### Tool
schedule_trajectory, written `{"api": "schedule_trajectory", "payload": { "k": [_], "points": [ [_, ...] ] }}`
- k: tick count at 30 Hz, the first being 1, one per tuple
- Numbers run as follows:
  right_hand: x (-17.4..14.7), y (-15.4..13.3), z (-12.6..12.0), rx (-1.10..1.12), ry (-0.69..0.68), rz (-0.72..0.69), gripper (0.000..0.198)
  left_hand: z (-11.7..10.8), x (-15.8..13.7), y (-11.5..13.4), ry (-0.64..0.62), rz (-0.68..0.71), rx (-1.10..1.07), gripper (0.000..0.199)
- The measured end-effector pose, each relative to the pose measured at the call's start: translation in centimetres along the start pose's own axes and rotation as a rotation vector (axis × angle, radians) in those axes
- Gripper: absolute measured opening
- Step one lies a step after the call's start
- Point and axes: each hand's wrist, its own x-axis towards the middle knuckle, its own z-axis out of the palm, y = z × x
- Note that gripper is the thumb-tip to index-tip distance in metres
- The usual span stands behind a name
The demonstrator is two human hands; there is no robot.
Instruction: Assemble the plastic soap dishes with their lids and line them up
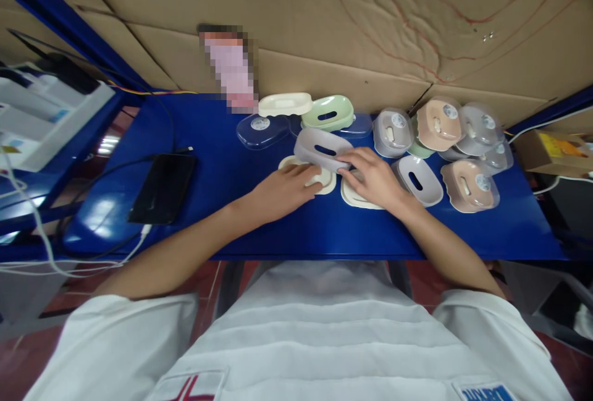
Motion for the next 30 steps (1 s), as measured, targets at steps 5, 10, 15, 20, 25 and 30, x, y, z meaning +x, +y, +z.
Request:
{"api": "schedule_trajectory", "payload": {
  "k": [5, 10, 15, 20, 25, 30],
  "points": [
    [-0.2, -0.5, 1.1, -0.042, -0.079, -0.135, 0.031, -0.5, 0.0, 0.0, 0.146, 0.044, 0.097, 0.038],
    [-0.3, -1.3, 1.5, -0.149, -0.137, -0.257, 0.032, -0.7, -0.3, -0.8, 0.041, -0.016, 0.115, 0.029],
    [-0.7, -2.0, 2.1, -0.288, -0.206, -0.284, 0.034, 0.1, -0.2, -0.9, 0.061, 0.001, 0.126, 0.022],
    [-0.2, -1.1, 1.6, -0.183, -0.211, -0.277, 0.034, 0.2, -0.2, -1.1, 0.030, -0.019, 0.068, 0.020],
    [2.8, 2.9, -0.5, -0.285, -0.114, 0.073, 0.047, 0.1, -0.2, -1.1, 0.004, -0.054, 0.007, 0.020],
    [4.7, 5.6, 0.5, -0.471, -0.197, 0.342, 0.071, -0.2, -0.4, -1.1, -0.041, -0.135, -0.156, 0.022]
  ]
}}
